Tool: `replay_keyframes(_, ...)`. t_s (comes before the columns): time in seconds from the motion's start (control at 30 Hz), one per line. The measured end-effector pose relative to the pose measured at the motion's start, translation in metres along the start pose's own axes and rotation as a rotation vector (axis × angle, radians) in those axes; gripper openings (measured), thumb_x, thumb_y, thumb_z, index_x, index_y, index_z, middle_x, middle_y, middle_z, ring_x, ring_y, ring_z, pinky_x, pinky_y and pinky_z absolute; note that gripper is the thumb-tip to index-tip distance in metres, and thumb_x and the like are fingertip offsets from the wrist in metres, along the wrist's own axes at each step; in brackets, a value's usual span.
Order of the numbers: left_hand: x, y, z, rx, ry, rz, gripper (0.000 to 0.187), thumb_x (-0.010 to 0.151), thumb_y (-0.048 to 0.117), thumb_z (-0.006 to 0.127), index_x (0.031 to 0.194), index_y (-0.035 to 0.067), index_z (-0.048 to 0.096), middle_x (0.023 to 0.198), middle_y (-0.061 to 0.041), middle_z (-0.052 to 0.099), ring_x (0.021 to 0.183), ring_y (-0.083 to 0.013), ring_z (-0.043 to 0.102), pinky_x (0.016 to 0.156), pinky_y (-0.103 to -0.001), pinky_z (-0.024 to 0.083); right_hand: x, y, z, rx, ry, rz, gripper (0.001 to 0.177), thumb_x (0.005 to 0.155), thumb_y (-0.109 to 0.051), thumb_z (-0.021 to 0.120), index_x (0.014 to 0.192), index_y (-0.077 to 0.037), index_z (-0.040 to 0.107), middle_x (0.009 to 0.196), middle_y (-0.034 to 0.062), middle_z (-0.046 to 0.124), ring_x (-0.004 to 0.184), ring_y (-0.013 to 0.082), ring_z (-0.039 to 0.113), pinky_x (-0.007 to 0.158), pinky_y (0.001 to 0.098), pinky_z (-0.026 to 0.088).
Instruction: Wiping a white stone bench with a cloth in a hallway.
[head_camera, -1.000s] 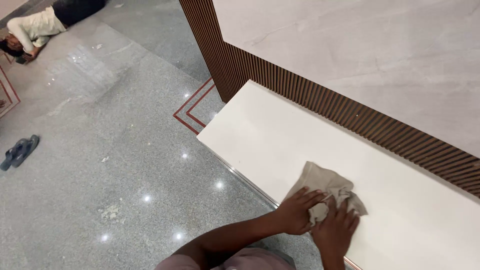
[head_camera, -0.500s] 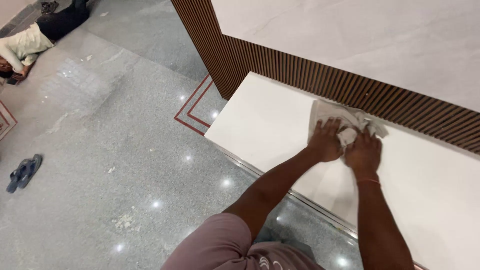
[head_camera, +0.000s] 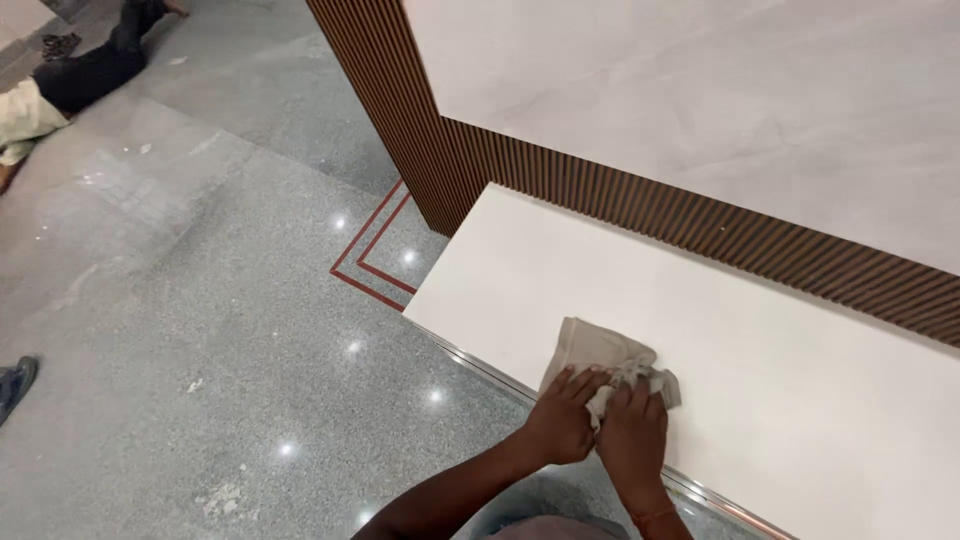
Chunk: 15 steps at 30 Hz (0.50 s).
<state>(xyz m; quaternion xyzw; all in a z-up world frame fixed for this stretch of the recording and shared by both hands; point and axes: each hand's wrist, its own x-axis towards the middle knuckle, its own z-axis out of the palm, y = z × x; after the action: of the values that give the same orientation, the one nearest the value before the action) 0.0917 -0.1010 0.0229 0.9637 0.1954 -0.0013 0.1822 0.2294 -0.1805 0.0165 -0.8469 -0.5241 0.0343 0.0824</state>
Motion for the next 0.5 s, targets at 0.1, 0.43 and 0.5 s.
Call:
replay_keyframes(0.1,-0.006,-0.058,0.002,0.031,0.094,-0.085,0.043,0.093,0.032,0.055,0.082,0.0,0.081,0.171,-0.017,0.027,0.162,-0.0347,0.018,0.13,-0.057,0.009,0.045,-0.043,-0.013,-0.056,0.12,-0.226,0.044,0.084,-0.018,0.071,0.125,-0.004,0.06,0.136,0.0187,0.054,0.122,0.039,0.053,0.104,0.05,0.043)
replay_keyframes(0.43,0.107,-0.089,-0.021,0.077,0.292,-0.206,0.075,0.079,0.064,0.061,0.132,0.011,0.065,0.166,-0.015,0.037,0.159,-0.0319,0.025,0.13,-0.055,0.012,0.131,0.019,0.012,-0.094,0.255,-0.279,0.028,0.089,-0.018,0.066,0.116,-0.011,0.066,0.119,0.011,0.066,0.106,0.0352,0.06,0.093,0.0506,0.049)
replay_keyframes(0.5,0.142,-0.069,-0.011,0.059,0.344,-0.188,0.098,0.074,0.068,0.065,0.154,0.011,0.053,0.164,-0.016,0.041,0.158,-0.0311,0.029,0.13,-0.054,0.015,0.127,0.062,0.014,-0.054,0.164,-0.164,0.029,0.091,-0.019,0.065,0.119,-0.011,0.066,0.119,0.0105,0.067,0.101,0.0364,0.063,0.087,0.0507,0.051)
